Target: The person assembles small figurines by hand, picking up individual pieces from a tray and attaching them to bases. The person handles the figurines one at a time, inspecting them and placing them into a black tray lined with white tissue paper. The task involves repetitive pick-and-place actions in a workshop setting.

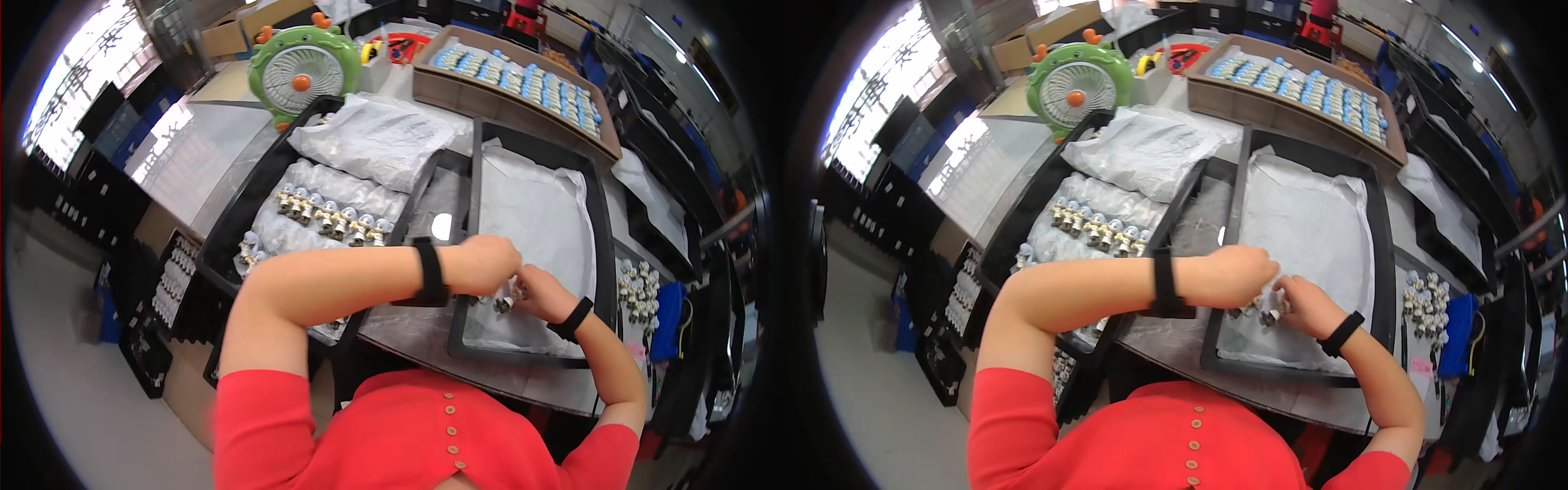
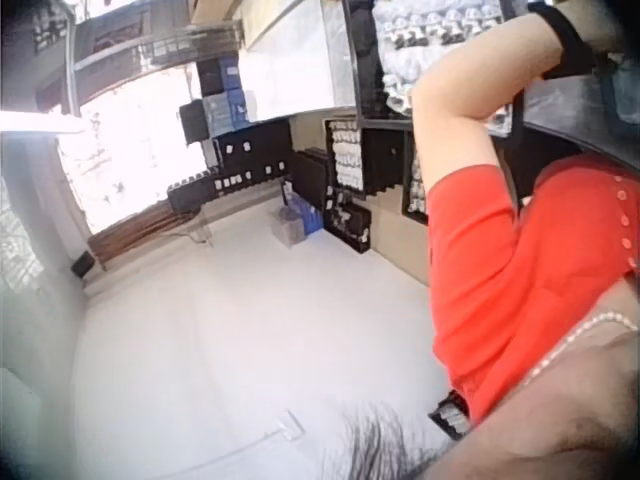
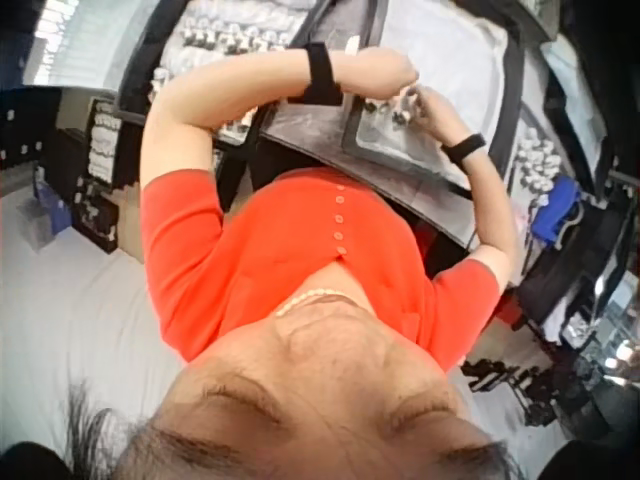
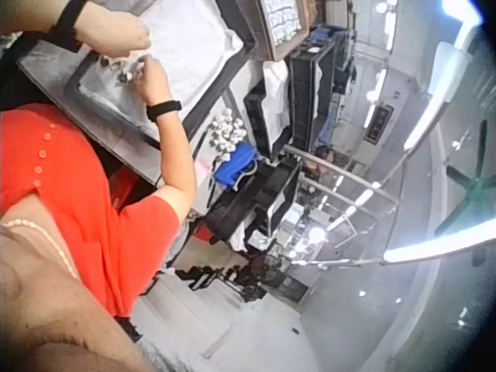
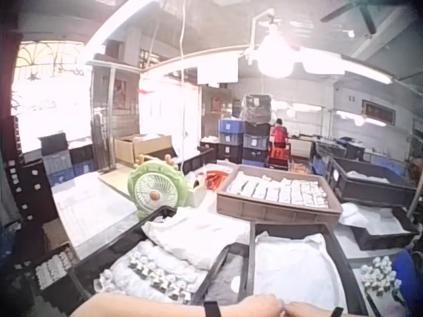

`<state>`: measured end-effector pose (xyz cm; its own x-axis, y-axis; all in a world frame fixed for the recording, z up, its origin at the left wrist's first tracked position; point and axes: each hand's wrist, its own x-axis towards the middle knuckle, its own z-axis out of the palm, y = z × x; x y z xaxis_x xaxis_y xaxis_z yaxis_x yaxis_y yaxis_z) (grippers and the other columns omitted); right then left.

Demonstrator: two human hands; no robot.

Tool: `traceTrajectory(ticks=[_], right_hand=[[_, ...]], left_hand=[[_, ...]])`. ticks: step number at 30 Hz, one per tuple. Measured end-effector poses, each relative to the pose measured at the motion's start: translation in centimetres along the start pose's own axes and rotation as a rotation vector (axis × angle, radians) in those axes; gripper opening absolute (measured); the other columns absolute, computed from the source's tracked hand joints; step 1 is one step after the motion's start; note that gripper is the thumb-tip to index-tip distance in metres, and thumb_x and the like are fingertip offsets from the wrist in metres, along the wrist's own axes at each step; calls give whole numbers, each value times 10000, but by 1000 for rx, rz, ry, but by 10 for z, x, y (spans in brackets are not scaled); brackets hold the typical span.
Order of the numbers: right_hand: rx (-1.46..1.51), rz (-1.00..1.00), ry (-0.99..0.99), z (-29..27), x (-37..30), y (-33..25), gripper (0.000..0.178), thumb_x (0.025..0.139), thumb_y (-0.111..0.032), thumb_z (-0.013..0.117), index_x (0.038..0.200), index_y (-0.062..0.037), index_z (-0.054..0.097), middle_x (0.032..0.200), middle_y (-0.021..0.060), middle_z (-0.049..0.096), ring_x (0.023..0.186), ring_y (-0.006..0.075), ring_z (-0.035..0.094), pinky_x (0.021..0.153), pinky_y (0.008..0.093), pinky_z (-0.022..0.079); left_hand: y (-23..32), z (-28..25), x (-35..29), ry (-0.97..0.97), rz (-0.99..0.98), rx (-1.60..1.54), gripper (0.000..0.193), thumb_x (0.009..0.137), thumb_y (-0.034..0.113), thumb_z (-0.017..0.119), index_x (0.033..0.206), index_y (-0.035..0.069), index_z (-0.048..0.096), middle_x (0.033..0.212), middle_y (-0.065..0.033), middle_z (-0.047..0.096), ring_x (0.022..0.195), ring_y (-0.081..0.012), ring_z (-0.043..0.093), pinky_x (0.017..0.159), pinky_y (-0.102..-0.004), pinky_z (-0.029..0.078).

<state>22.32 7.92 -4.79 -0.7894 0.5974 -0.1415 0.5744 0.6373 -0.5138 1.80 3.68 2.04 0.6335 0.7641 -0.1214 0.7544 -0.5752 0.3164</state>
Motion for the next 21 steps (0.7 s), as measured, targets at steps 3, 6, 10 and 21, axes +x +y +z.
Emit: traceTrajectory(ticks=[3,6,10,21], right_hand=[[-98,-2,53,2,-8,15,471,661,-81,687,1096,-47,510,920,188,547,878,380,542,782,428,454],[-100,103,4,-6,-17,7,447,666,-110,692,1081,-54,535,920,193,546,882,387,539,783,432,458],[-95,29,-38,0,-3,12,428,666,-126,700,1064,-59,558,917,196,546,874,386,541,778,435,463],[-43,-76,13,-4,0,11,372,638,-135,719,983,-62,601,898,185,554,860,362,555,771,409,473]], left_hand=[[17,17,37,-139,47,300,221,716,121,642,922,51,680,893,-152,672,827,-304,664,667,-372,527],[25,33,81,-511,2,268,321,708,166,721,1027,141,691,987,-64,676,959,-270,634,743,-393,509],[22,42,79,-604,-52,253,354,689,151,741,1038,139,683,1004,-77,669,959,-267,629,762,-396,499],[20,7,41,-279,-6,70,264,642,52,679,898,-14,675,839,-206,661,845,-347,646,697,-405,511]])
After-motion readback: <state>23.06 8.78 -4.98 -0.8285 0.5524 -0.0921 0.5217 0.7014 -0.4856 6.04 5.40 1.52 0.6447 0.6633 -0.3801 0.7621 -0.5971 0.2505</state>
